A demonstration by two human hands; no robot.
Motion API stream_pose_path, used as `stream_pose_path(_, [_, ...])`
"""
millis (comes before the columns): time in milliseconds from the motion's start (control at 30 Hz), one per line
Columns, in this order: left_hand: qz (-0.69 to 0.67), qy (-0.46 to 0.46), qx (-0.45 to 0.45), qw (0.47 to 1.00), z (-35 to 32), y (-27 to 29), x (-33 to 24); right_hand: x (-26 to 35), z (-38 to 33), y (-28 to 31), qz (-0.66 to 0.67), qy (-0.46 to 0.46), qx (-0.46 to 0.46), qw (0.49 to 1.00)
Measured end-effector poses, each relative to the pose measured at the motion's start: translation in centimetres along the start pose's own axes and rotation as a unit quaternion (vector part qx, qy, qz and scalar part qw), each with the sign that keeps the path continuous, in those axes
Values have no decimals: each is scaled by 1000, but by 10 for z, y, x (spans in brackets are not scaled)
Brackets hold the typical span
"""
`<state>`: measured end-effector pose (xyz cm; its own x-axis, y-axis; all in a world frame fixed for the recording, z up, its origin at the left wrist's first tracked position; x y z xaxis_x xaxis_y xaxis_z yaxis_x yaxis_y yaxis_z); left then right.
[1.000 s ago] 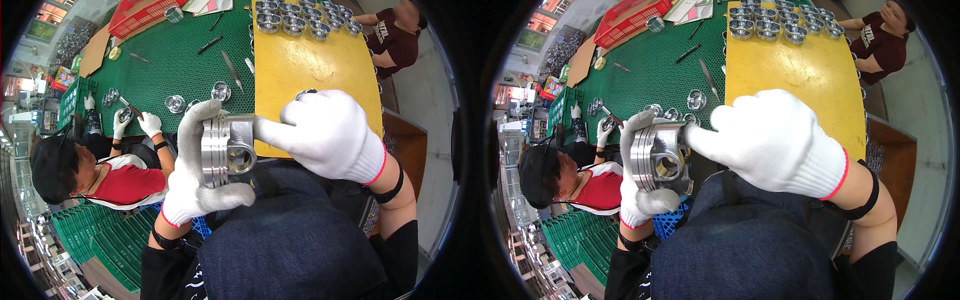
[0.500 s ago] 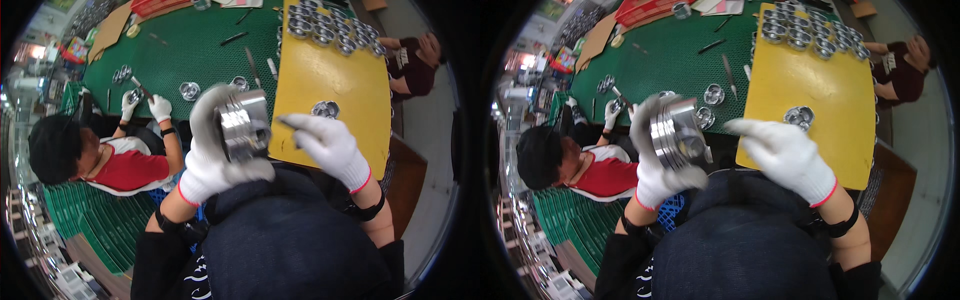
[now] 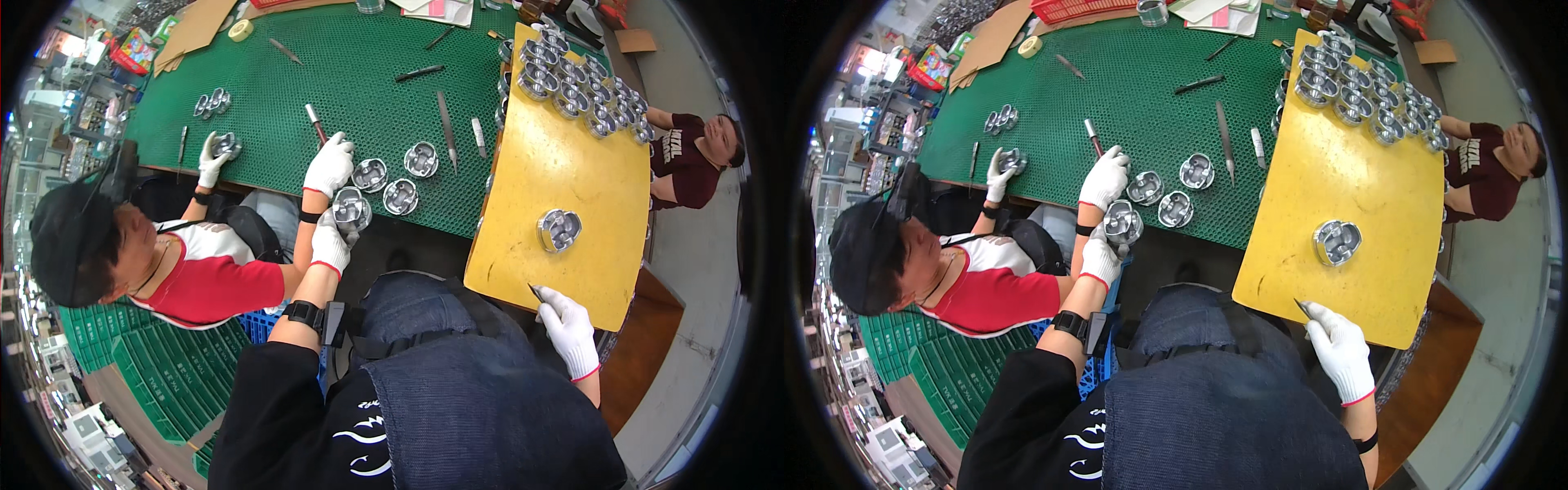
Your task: Inspecting and marking metal engine pistons at a factory workbench.
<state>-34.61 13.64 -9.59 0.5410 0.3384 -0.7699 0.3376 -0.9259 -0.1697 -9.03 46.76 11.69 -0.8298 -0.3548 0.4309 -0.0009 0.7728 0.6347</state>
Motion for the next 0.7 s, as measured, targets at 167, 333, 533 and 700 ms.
stream_pose_path(167, [-49,-115,139,982,27,-78,-29,-11,-15,-11,54,-79,-7,995])
stream_pose_path(333, [453,-300,311,780,68,-153,-81,-16,-36,-12,72,-114,-61,989])
stream_pose_path(533, [133,-93,176,971,236,-75,-25,-4,-28,5,12,17,-184,983])
stream_pose_path(700, [318,-325,123,882,148,-86,-52,-15,40,10,51,1,-193,980])
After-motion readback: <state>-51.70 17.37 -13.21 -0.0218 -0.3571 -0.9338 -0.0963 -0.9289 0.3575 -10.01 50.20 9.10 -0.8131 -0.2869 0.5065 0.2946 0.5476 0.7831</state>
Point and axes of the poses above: each hand's wrist, its own z-axis towards the middle knuckle, its own y-axis out of the back of the hand, x = y × z, the point moved 6 cm from there along z, towards the middle knuckle, and after that the axes turned 12 degrees about -y, right-handed, at the moved point
